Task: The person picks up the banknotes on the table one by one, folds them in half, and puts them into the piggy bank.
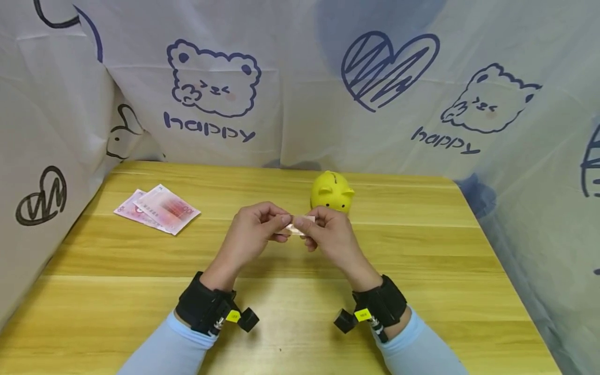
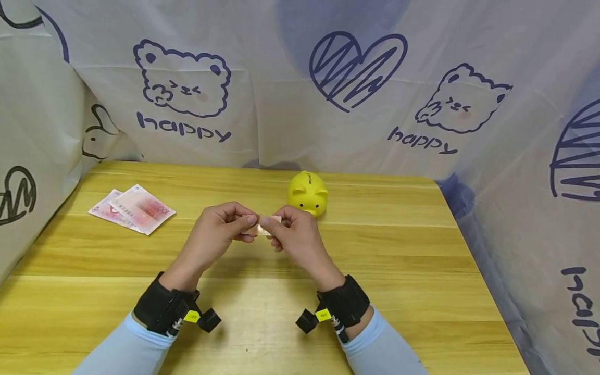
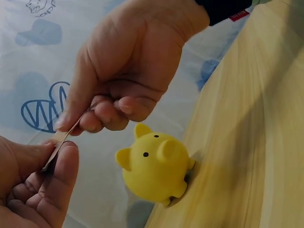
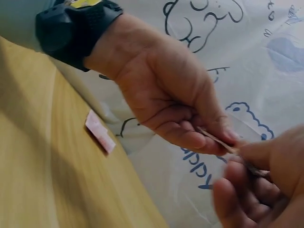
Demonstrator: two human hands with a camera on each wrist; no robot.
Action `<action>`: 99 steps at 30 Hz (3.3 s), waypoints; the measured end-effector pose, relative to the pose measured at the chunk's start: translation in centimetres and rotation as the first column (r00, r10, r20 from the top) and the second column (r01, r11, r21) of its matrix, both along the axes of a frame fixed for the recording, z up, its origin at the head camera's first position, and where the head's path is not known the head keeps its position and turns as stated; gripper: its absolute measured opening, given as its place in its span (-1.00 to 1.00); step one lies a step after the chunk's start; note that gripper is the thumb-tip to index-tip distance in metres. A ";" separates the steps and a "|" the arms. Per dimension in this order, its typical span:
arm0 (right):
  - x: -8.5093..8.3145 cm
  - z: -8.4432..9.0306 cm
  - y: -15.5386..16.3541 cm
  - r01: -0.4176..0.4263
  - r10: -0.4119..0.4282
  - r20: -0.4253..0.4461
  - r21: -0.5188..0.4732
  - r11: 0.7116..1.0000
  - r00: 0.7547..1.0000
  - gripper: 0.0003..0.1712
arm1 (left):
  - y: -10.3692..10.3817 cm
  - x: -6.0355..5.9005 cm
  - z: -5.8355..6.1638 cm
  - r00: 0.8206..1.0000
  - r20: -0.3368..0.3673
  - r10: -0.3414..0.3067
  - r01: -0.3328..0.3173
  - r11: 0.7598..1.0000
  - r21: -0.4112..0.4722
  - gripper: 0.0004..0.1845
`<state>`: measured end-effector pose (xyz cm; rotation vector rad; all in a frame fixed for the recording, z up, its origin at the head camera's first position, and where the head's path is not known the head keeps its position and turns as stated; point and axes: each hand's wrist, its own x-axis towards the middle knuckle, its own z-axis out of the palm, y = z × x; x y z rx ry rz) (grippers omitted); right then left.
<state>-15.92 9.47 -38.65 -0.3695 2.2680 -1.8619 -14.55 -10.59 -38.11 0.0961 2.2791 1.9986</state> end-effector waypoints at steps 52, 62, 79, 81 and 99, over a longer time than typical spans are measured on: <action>-6.6 1.7 3.9 0.432 -0.318 -0.482 0.145 0.890 0.817 -0.56 | 5.3 -5.7 -1.3 0.985 -0.169 0.039 -0.089 0.950 -0.300 -0.69; -10.4 1.8 5.0 0.507 -0.228 -0.552 0.428 0.748 0.802 -0.58 | 8.3 -8.6 -1.6 0.962 -0.256 -0.089 -0.081 0.808 -0.584 -0.42; -12.3 0.9 3.2 0.541 -0.133 -0.615 0.546 0.639 0.777 -0.65 | 9.0 -9.1 -3.0 0.952 -0.297 -0.080 -0.130 0.770 -0.625 -0.56; -12.3 0.9 3.2 0.546 -0.127 -0.620 0.555 0.628 0.775 -0.65 | 9.0 -9.1 -3.1 0.951 -0.298 -0.082 -0.132 0.764 -0.632 -0.56; -12.5 1.0 3.2 0.439 -0.083 -0.504 0.646 0.625 0.860 -0.70 | 9.1 -8.9 -3.0 0.950 -0.305 -0.070 -0.154 0.744 -0.651 -0.59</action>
